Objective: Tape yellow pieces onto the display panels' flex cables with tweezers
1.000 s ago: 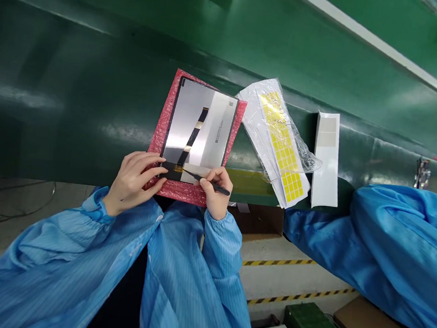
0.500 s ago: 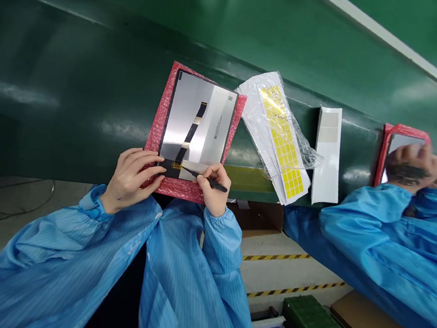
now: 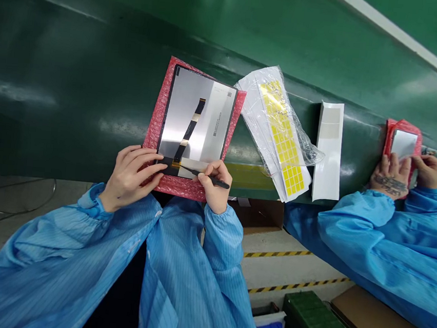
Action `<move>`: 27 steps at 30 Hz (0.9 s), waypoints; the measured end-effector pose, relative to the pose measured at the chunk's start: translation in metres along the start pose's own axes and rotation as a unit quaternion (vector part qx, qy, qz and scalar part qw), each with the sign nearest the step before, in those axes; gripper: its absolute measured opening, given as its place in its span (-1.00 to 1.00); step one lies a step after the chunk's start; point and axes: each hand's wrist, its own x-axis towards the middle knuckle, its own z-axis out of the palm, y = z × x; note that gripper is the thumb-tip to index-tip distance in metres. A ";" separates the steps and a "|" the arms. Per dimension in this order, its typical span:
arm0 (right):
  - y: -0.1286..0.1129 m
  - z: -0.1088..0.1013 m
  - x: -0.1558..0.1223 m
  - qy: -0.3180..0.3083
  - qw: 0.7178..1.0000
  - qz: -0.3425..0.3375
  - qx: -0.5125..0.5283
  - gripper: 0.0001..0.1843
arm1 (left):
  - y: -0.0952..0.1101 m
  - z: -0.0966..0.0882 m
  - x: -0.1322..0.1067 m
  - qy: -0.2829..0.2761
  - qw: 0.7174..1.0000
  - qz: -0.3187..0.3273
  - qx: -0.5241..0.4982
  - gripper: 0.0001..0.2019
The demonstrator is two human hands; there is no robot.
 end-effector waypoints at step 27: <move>-0.002 0.002 0.000 -0.004 0.999 -0.014 -0.029 -0.80 | 0.001 -0.002 0.002 -0.068 0.996 0.004 0.055 -0.57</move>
